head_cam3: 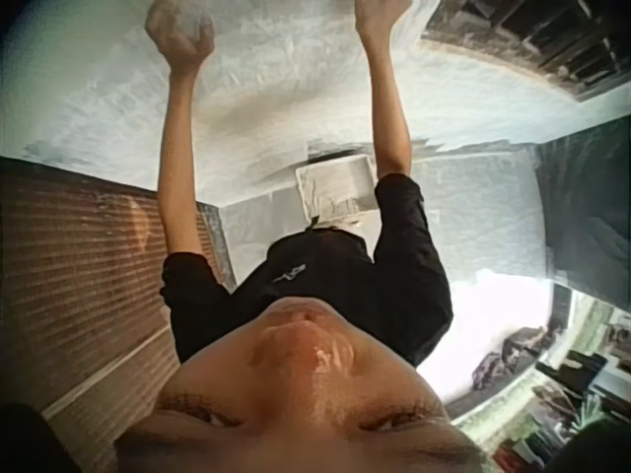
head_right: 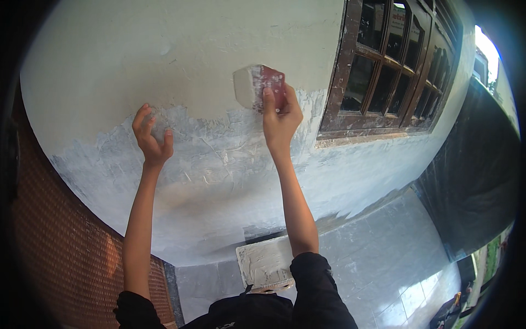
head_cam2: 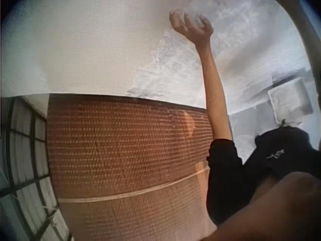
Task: The person applies wall putty from a plastic tray container to a damaged area of a house wall using a putty knife.
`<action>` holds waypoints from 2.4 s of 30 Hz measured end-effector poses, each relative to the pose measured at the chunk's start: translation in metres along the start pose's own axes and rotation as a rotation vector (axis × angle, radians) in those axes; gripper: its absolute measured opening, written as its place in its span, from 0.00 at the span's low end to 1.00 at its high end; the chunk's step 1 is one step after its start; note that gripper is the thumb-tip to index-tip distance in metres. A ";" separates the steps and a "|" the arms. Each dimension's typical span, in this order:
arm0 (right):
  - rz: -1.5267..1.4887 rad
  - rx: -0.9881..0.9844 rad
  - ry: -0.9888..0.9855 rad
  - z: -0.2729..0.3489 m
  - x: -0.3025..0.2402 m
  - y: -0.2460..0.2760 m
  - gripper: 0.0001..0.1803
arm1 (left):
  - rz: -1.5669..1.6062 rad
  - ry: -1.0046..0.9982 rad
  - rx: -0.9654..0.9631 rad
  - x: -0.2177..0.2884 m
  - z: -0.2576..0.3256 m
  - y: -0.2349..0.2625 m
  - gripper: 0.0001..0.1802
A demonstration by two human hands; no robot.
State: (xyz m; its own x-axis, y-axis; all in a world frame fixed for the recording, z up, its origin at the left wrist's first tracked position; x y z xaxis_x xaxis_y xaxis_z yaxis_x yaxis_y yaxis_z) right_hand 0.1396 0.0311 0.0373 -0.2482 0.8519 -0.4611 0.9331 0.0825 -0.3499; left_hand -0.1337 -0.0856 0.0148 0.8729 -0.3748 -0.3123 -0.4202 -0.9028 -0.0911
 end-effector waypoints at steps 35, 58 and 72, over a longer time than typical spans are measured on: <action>-0.082 -0.011 0.073 -0.022 -0.037 -0.031 0.16 | 0.059 0.029 -0.014 0.003 0.000 -0.003 0.24; 0.065 0.049 0.112 -0.013 -0.027 -0.056 0.14 | 0.063 0.049 0.018 0.002 0.004 0.000 0.23; -0.049 -0.066 -0.038 0.011 -0.018 -0.060 0.16 | 0.052 0.047 -0.022 -0.001 0.003 0.003 0.24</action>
State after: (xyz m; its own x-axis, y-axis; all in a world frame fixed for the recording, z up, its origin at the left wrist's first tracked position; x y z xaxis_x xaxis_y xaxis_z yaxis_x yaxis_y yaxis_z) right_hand 0.0852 0.0048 0.0577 -0.3028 0.8257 -0.4760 0.9343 0.1585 -0.3193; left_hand -0.1367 -0.0876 0.0124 0.8612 -0.4302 -0.2708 -0.4599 -0.8863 -0.0546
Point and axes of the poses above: each hand's wrist, its own z-axis away from the middle knuckle, its own y-axis out of the back of the hand, x = y × z, the point moved 6 cm from there along -z, towards the middle knuckle, and after that the axes turned 1 degree about y, right-handed, at the moved point
